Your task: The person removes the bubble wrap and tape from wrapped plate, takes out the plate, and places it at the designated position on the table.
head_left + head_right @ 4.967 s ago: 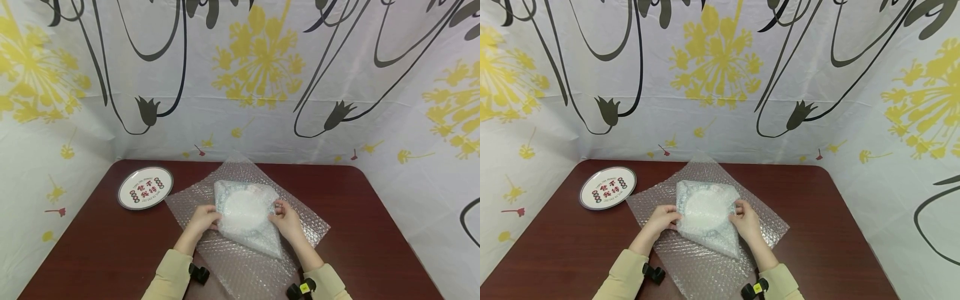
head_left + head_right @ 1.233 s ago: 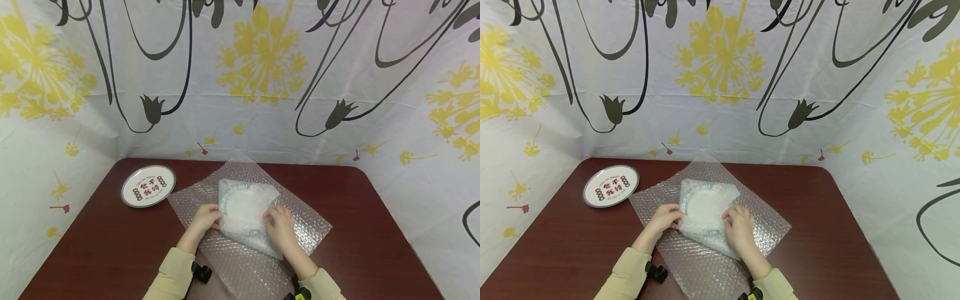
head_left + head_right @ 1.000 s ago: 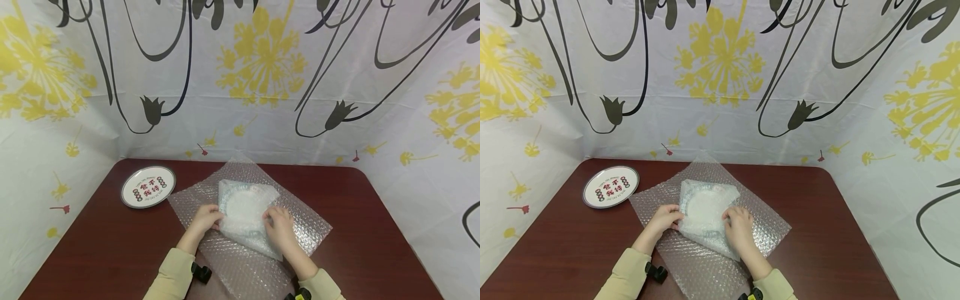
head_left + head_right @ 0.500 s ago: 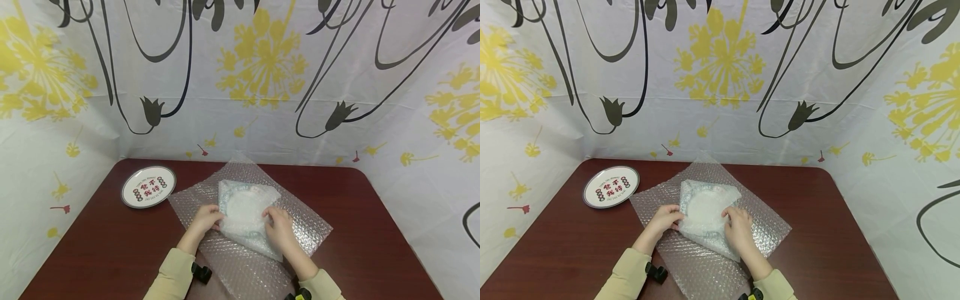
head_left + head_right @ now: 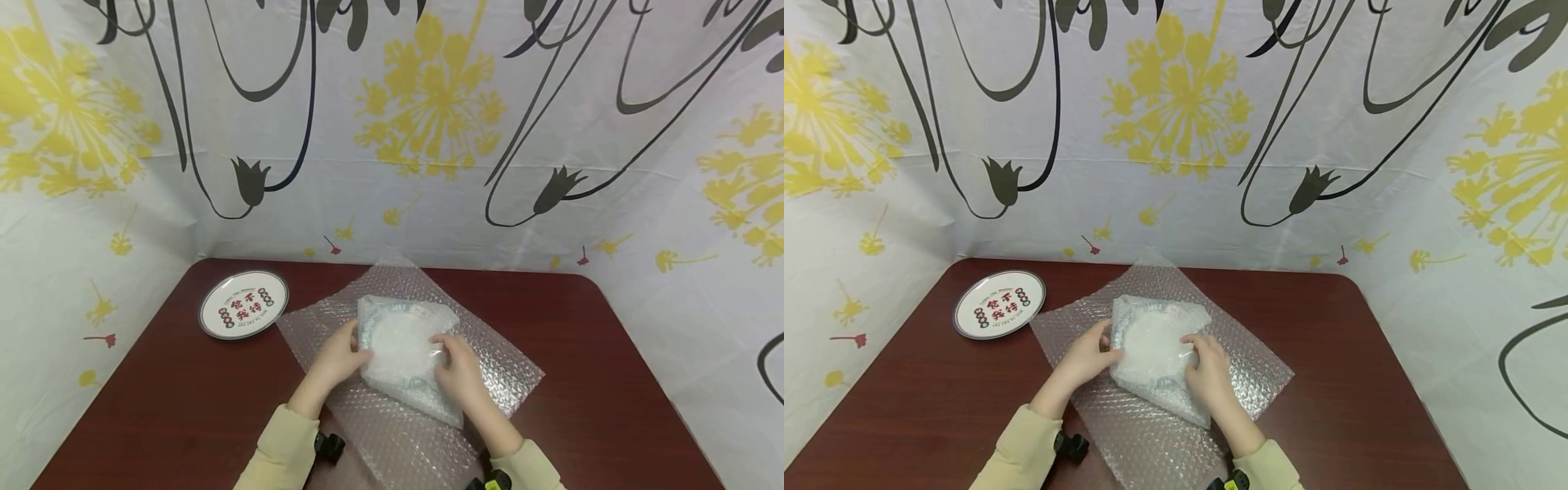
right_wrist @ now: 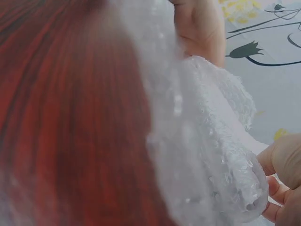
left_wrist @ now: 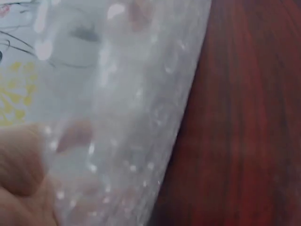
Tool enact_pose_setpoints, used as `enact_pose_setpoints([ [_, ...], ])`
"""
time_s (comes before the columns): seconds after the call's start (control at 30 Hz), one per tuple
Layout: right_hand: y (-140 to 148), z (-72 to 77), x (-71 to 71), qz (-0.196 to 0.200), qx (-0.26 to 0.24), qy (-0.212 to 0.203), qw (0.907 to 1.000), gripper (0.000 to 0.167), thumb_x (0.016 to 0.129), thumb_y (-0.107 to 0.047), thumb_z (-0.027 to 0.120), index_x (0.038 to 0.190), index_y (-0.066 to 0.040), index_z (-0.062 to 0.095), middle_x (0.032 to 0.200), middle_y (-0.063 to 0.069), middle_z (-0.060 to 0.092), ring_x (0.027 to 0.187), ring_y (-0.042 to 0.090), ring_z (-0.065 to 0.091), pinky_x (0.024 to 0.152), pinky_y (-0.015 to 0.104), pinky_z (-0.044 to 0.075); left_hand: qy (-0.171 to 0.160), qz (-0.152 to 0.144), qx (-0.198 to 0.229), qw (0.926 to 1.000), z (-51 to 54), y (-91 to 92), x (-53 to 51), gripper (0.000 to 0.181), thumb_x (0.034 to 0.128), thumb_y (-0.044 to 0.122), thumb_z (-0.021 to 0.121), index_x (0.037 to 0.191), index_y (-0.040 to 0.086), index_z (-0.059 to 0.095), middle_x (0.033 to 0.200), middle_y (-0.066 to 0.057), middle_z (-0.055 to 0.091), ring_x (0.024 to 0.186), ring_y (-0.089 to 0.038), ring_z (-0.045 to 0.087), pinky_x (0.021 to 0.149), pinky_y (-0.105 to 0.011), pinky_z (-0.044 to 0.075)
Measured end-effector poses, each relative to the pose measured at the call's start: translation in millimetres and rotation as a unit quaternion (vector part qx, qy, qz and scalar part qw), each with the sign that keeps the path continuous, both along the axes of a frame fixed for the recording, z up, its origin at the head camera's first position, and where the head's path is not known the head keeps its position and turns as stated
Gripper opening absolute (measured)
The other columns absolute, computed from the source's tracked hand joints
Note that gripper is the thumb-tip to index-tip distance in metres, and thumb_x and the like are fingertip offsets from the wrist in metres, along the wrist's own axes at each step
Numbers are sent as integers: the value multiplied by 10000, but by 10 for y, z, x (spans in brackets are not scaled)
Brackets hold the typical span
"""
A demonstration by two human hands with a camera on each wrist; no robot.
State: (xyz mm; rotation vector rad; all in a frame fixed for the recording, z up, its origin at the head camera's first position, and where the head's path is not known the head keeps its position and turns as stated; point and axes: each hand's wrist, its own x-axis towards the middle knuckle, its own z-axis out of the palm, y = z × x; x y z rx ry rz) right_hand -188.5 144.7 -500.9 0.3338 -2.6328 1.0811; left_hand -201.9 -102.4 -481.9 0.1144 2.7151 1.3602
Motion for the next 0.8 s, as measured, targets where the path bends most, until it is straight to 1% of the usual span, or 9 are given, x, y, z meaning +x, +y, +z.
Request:
enact_pose_setpoints([
  [0.07,8,0,2,-11,-10,-47,10000,522,641,129,638,1114,-90,641,920,65,549,831,203,530,716,380,500,94,-143,-155,9997,53,25,36,763,809,231,726,1432,-30,371,1267,-249,506,1109,-392,526,896,-533,452],
  [0.13,16,6,5,-11,-52,-164,9999,536,644,130,637,1133,-90,633,949,71,541,854,213,530,726,383,501,116,-270,-244,9993,93,56,72,800,800,289,754,1435,-17,377,1393,-284,380,1234,-442,423,979,-581,375],
  [0.17,19,9,6,-13,-86,-247,9997,543,647,129,638,1143,-92,629,962,72,535,866,216,529,732,381,501,122,-335,-290,9989,103,73,87,824,790,311,767,1440,-10,375,1421,-285,340,1260,-450,390,996,-587,354],
  [0.33,28,18,-1,35,-168,-422,9990,559,657,133,637,1170,-88,613,1009,78,515,906,224,520,753,378,505,155,-575,-564,9966,110,146,147,893,717,383,821,1442,65,407,1435,-236,311,1289,-427,338,973,-581,377],
  [0.47,31,15,-9,38,-234,-472,9986,575,657,127,640,1192,-77,593,1012,81,509,903,226,516,755,384,509,189,-783,-706,9942,100,179,190,940,650,374,847,1442,105,417,1480,-242,252,1327,-460,252,954,-634,361],
  [0.53,34,15,-9,11,-238,-509,9984,592,660,117,640,1218,-70,572,1021,83,506,914,229,517,756,393,511,170,-861,-719,9935,100,192,208,962,633,351,854,1452,122,406,1502,-244,215,1343,-470,215,948,-651,354],
  [0.63,39,18,-8,-32,-272,-601,9978,625,664,109,639,1257,-63,540,1056,93,501,959,249,520,784,414,512,212,-915,-777,9925,95,210,220,964,636,319,860,1459,119,397,1508,-248,200,1345,-480,203,938,-650,366],
  [0.8,48,21,-6,-46,-307,-695,9971,655,671,103,640,1292,-61,510,1093,110,492,1000,273,514,816,440,504,402,-858,-826,9921,87,224,222,889,693,248,808,1455,66,386,1486,-264,236,1327,-484,239,942,-627,377],
])
